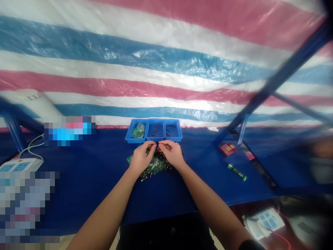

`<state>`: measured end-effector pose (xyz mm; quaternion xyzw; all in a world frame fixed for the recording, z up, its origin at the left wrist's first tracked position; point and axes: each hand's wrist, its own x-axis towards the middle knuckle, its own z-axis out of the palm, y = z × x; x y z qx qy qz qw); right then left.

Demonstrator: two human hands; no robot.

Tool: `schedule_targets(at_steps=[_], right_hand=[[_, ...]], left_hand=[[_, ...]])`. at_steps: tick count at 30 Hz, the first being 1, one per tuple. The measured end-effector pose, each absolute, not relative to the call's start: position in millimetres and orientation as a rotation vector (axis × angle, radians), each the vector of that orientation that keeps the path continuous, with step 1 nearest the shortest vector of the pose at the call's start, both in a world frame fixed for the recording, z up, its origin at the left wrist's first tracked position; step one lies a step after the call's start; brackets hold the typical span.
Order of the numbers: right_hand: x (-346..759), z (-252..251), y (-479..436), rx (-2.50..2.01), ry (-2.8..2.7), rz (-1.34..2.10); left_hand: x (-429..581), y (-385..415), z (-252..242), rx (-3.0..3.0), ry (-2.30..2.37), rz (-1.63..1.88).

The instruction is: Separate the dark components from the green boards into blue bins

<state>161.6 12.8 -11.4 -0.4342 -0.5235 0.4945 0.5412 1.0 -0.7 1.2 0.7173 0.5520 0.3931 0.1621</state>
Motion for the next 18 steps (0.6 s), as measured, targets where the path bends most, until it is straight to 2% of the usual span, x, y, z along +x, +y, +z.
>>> schedule_targets(at_steps=[18], right_hand=[[161.7,-8.9,12.5,-0.986,-1.192,1.239]], left_hand=[[0.3,1.7,-1.6,2.056,1.572,1.079]])
